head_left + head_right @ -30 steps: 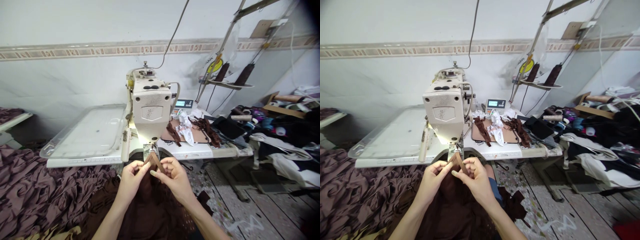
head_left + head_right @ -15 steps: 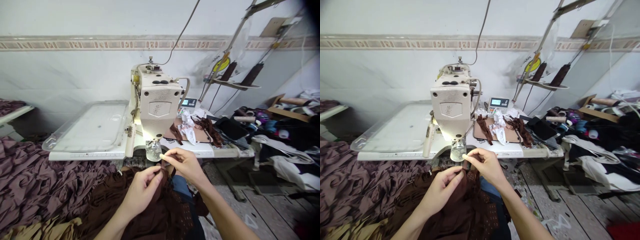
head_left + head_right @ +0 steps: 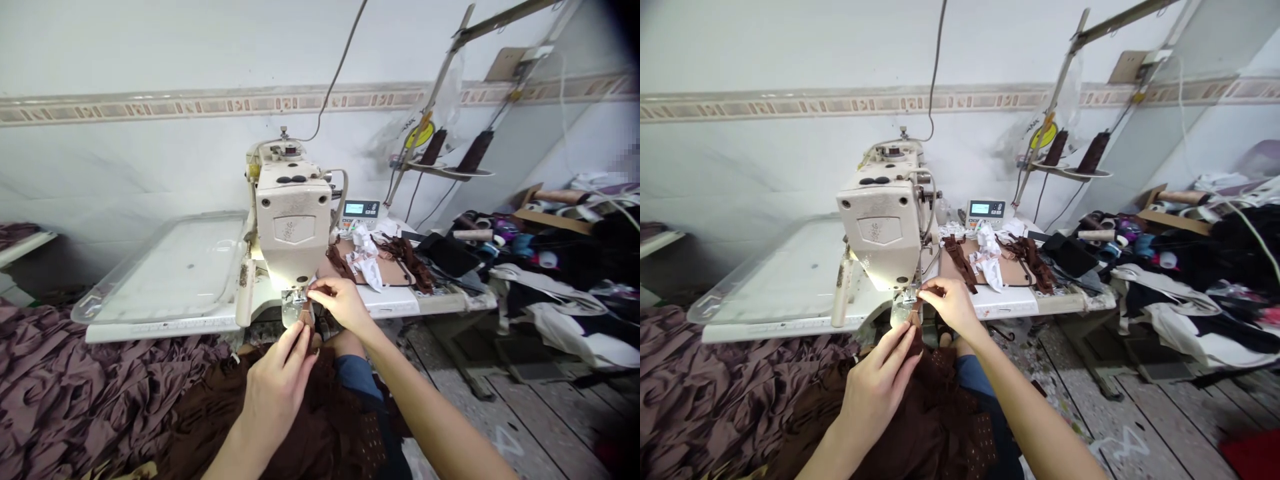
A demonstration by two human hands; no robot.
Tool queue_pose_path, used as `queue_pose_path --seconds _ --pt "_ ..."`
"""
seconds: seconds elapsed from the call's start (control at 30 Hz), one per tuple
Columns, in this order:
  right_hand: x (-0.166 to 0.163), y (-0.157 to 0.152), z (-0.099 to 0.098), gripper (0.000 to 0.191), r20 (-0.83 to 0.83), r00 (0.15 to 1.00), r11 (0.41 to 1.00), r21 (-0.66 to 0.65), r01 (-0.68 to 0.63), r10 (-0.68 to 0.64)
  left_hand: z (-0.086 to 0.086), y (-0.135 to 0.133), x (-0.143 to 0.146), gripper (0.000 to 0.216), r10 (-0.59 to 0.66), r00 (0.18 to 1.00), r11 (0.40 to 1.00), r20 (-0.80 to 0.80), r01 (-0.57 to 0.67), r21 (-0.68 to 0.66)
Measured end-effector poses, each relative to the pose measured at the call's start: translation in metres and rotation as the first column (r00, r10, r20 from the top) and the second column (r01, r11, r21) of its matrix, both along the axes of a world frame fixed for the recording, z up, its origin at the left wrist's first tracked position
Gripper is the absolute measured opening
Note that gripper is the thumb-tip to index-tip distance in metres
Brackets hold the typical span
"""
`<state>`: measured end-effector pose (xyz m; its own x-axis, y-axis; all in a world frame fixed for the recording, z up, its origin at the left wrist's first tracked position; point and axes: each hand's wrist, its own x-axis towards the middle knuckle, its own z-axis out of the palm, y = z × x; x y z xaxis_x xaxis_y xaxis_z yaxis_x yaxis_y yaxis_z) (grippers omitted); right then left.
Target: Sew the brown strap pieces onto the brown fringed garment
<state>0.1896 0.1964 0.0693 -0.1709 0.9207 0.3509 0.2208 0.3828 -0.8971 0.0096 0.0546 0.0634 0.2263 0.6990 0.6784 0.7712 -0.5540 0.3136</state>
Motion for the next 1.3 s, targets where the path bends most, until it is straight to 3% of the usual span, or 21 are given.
queue_pose_path --seconds 0.3,0.57,0.67,0.77,0.87,0.97,1.03,1.1,1.2,1.3 --pt "-0.008 0.023 0.011 0.011 0.116 0.993 0.999 0.041 0.022 -0.027 -0.002 0.014 0.011 0.048 0.124 0.989 0.992 -0.083 -0.127 -0.026" --pt "-0.013 0.028 0.000 0.015 -0.010 0.999 0.999 -0.035 0.038 -0.039 0.000 0.017 0.009 0.046 0.110 0.988 0.990 -0.111 -0.118 -0.072" --pt "-0.011 0.014 -0.014 0.033 -0.095 0.992 0.994 -0.085 0.073 -0.081 -0.001 0.008 0.000 0.049 0.049 0.997 0.992 -0.052 -0.054 -0.115" --pt "-0.005 -0.014 -0.033 0.043 -0.175 0.973 0.982 -0.137 0.127 -0.150 -0.005 -0.008 -0.016 0.050 0.022 0.991 0.988 0.134 -0.001 -0.156" --pt "0.006 -0.049 -0.053 0.044 -0.208 0.978 0.957 -0.288 -0.029 -0.033 -0.013 -0.025 -0.037 0.039 0.086 0.951 0.968 0.298 -0.009 -0.251" --pt "0.020 -0.077 -0.063 0.044 -0.224 0.938 0.806 -0.482 -0.342 0.264 -0.020 -0.037 -0.062 0.026 0.090 0.935 0.881 0.342 0.086 -0.466" --pt "0.031 -0.084 -0.061 0.043 -0.268 0.913 0.749 -0.524 -0.406 0.307 -0.024 -0.042 -0.082 0.028 0.113 0.936 0.779 0.334 0.125 -0.614" --pt "0.043 -0.084 -0.055 0.043 -0.305 0.929 0.781 -0.518 -0.348 0.212 -0.029 -0.046 -0.104 0.034 0.151 0.937 0.682 0.314 0.131 -0.720" --pt "0.057 -0.080 -0.043 0.043 -0.312 0.947 0.828 -0.509 -0.234 0.076 -0.038 -0.049 -0.136 0.032 0.227 0.918 0.582 0.325 0.139 -0.801" --pt "0.064 -0.082 -0.032 0.044 -0.299 0.951 0.822 -0.522 -0.229 0.075 -0.041 -0.048 -0.157 0.038 0.354 0.836 0.498 0.420 0.212 -0.841"
